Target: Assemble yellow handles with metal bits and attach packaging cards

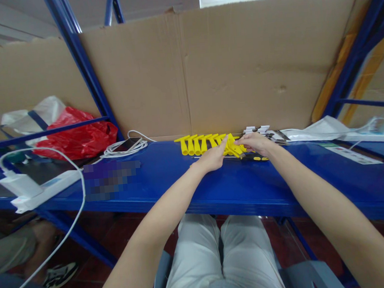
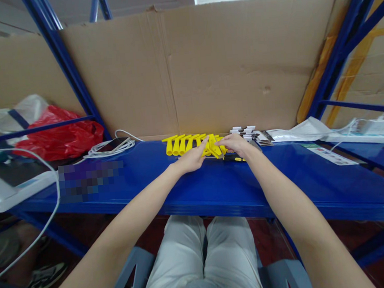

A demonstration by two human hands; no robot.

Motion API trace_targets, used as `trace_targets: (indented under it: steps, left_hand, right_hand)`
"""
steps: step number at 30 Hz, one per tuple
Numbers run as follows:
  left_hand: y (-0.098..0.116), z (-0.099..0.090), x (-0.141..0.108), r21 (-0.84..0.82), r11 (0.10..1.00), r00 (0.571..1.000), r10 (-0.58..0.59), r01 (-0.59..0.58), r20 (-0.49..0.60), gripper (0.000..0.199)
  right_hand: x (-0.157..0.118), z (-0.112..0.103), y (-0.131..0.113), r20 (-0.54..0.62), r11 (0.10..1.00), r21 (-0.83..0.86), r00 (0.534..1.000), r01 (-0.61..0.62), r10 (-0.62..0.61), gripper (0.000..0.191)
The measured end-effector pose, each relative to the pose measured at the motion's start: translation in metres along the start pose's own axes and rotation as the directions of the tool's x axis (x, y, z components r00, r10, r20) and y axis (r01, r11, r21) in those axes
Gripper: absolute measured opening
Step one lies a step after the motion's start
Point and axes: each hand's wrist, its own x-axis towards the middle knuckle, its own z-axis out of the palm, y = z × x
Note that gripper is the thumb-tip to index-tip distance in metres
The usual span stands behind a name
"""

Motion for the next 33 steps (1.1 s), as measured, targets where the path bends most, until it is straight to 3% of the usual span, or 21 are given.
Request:
trace_targets:
  steps: [13,22,33]
  left_hand:
    - [0.000,0.001,0.001,-0.013,1.000,1.000,-0.006,0.006,-0.004,0.084]
    - [0.000,0.001,0.001,-0.009,1.000,1.000,-0.023,0.023,-0.013,0.078]
    - [-0.010,0.010,0.003,-0.071,0.990,0.989,0.113,-0.120,-0.097,0.066]
  right_hand:
    - [-0.005,0.004,-0.006,-0.013,0.993,-0.118,1.000,0.018,-0.020,0.043]
    - [-0.002,0.006,-0.004,-0.074,0.955,-0.296,0.995,0.035,-0.060,0.046]
    - [-0.005,0.011,-0.005,-0.145,0.962,-0.270,0.987,0.032,-0.073,0.051]
